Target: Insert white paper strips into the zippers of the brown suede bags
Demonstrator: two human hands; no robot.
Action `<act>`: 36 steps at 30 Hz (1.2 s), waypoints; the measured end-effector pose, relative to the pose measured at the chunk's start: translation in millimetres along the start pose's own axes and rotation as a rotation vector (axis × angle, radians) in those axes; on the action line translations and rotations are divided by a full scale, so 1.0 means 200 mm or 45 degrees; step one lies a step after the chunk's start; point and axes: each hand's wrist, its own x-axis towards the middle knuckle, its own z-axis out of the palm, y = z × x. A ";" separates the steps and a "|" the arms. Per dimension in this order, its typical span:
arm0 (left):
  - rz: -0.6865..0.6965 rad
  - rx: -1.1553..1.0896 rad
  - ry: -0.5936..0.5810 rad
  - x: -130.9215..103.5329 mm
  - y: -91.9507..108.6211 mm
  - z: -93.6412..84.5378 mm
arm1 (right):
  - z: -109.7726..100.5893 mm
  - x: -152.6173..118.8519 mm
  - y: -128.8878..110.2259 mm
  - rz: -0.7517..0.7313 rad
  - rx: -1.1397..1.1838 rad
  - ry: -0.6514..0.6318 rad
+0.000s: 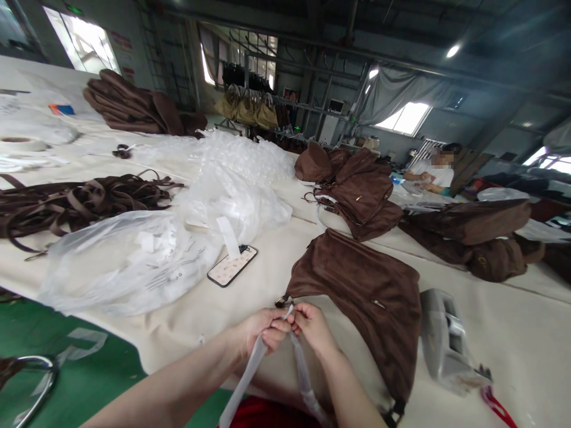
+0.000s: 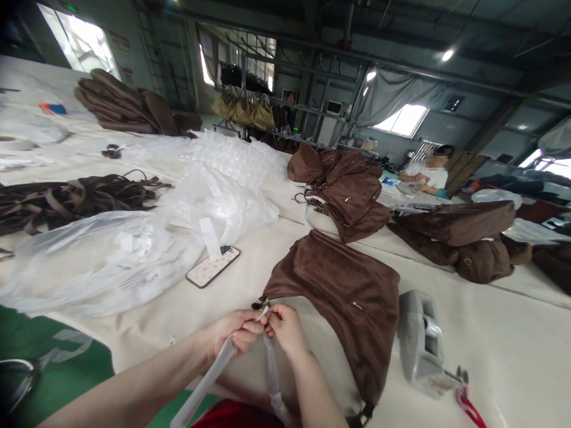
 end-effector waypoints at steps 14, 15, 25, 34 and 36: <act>1.000 2.076 1.092 0.00 -0.12 0.08 | -0.04 -0.04 -0.01 -0.001 0.134 0.167; 0.976 2.287 1.144 0.00 -0.13 0.08 | -0.05 -0.05 -0.02 -0.011 0.163 0.177; 0.489 3.095 1.249 0.01 -0.18 0.10 | 0.00 -0.07 -0.09 0.175 -0.080 -0.037; 0.455 2.914 1.314 0.01 -0.17 0.13 | 0.00 -0.06 -0.03 0.008 0.004 -0.016; 0.489 2.645 1.372 0.00 -0.15 0.13 | 0.01 -0.06 -0.03 0.000 -0.002 -0.010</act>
